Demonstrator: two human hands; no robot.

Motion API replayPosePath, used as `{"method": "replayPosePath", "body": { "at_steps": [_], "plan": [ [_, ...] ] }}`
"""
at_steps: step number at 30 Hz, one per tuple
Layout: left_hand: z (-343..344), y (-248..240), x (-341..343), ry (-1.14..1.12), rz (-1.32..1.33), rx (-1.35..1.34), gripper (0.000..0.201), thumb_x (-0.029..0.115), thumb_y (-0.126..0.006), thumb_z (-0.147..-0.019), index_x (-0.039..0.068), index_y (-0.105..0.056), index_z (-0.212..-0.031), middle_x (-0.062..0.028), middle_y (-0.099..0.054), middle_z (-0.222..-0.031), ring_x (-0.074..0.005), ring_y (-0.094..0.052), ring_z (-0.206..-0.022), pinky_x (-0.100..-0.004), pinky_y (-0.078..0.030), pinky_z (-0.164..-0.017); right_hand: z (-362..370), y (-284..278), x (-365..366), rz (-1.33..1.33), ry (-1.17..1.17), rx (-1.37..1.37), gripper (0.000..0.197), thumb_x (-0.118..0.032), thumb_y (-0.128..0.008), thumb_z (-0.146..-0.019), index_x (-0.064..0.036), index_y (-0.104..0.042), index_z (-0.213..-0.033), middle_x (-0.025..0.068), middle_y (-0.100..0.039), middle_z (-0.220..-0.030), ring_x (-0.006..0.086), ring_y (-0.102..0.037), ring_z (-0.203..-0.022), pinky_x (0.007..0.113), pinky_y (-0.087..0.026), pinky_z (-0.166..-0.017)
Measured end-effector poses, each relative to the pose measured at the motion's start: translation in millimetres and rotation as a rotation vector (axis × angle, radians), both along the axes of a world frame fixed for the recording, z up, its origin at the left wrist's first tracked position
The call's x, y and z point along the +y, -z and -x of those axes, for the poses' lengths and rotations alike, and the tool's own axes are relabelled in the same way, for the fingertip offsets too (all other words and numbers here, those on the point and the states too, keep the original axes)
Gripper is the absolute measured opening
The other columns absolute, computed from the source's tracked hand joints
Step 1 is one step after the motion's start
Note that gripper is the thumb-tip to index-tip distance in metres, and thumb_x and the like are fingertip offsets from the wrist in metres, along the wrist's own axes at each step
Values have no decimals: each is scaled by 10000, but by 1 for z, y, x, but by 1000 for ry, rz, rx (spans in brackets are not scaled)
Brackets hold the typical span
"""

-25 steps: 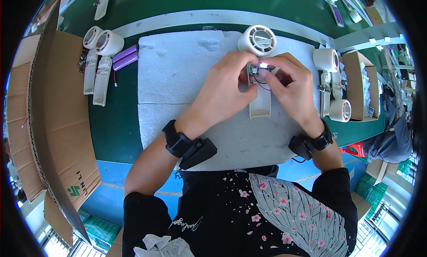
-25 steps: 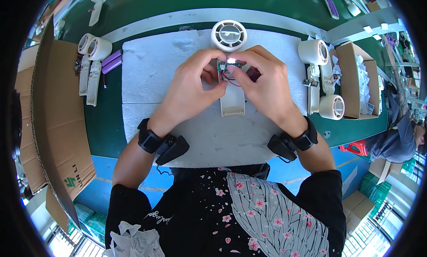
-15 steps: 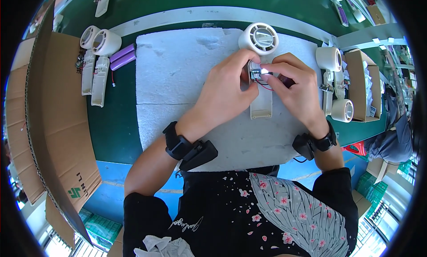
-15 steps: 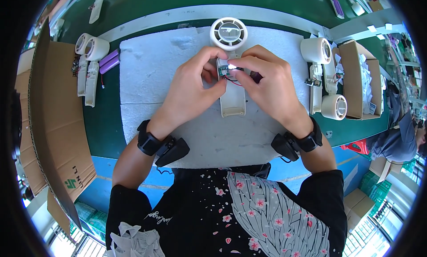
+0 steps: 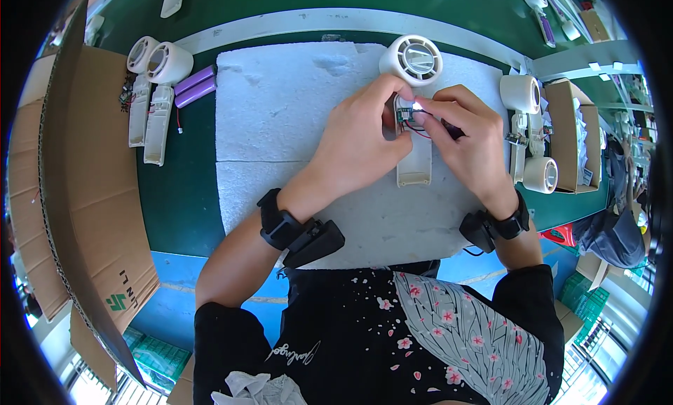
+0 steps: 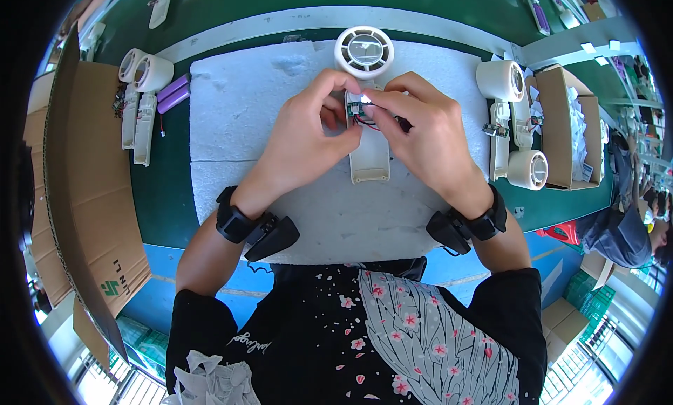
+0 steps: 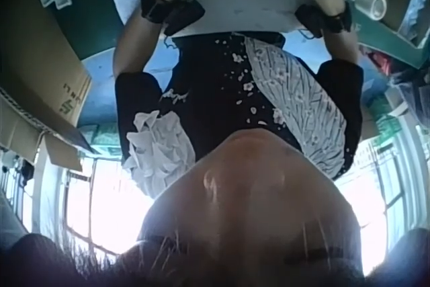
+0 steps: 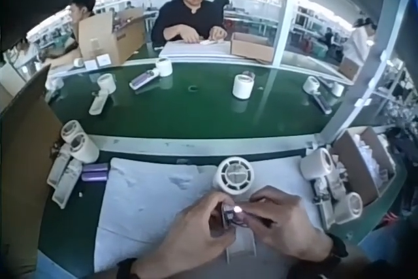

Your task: The person assembles portable fans by connecting battery packs to circuit boards and fitting the components into the plastic housings. They repeat this process by hand for multiple units on the assembly line.

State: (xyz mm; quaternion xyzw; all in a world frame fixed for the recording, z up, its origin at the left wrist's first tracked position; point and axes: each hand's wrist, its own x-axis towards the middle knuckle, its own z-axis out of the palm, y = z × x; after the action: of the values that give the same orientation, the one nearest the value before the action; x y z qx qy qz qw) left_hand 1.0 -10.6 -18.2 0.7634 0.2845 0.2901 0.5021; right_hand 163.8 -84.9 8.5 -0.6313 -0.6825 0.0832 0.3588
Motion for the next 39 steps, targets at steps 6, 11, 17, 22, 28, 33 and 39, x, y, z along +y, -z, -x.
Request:
{"method": "replayPosePath", "body": {
  "at_steps": [6,11,17,22,28,33,39],
  "plan": [
    [3,-2,8,82,121,-89,253,18,-639,-848,49,-632,-1099,-103,-648,-794,-170,-634,-708,-283,-499,-642,0,0,-3,45,31,55,161,-20,-741,-770,6,-674,-915,72,-629,-829,115,-554,-576,236,-446,-519],
    [1,-1,12,88,-34,-102,215,37,-641,-856,83,-706,-1056,-133,-649,-786,-215,-627,-663,-314,-483,-601,-5,-7,-1,212,119,188,195,-54,-739,-781,5,-620,-924,68,-614,-811,118,-529,-555,235,-437,-514],
    [3,-13,21,192,-30,60,245,21,-619,-877,58,-691,-1109,-94,-680,-984,-157,-645,-847,-275,-501,-740,-22,-19,-6,489,-126,164,391,-77,-721,-796,-33,-509,-1122,67,-587,-832,119,-548,-653,241,-451,-545],
    [9,-8,22,225,-1,-35,291,25,-632,-815,78,-704,-1092,-79,-664,-954,-148,-605,-787,-274,-486,-713,-31,-30,-18,305,-340,-72,524,-81,-697,-815,-47,-421,-1259,84,-573,-866,131,-587,-745,247,-476,-571],
    [7,-4,13,170,79,-44,331,50,-660,-750,96,-715,-1073,-69,-661,-949,-137,-553,-716,-259,-469,-667,-37,-43,-34,790,82,713,420,-8,-654,-823,-27,-516,-1219,116,-615,-984,184,-669,-798,257,-518,-578],
    [1,-2,5,82,26,-66,304,47,-660,-737,81,-716,-1034,-81,-669,-929,-156,-580,-696,-279,-487,-649,-28,-31,-46,344,109,-100,237,5,-669,-805,-1,-632,-1039,133,-645,-1024,238,-679,-770,296,-524,-601],
    [-5,5,0,-10,-62,-125,280,17,-648,-710,60,-714,-979,-110,-667,-885,-185,-614,-673,-314,-509,-637,-20,-36,-49,175,-37,-258,99,-19,-712,-749,26,-673,-829,163,-676,-959,325,-655,-763,374,-523,-681]
  ]
}}
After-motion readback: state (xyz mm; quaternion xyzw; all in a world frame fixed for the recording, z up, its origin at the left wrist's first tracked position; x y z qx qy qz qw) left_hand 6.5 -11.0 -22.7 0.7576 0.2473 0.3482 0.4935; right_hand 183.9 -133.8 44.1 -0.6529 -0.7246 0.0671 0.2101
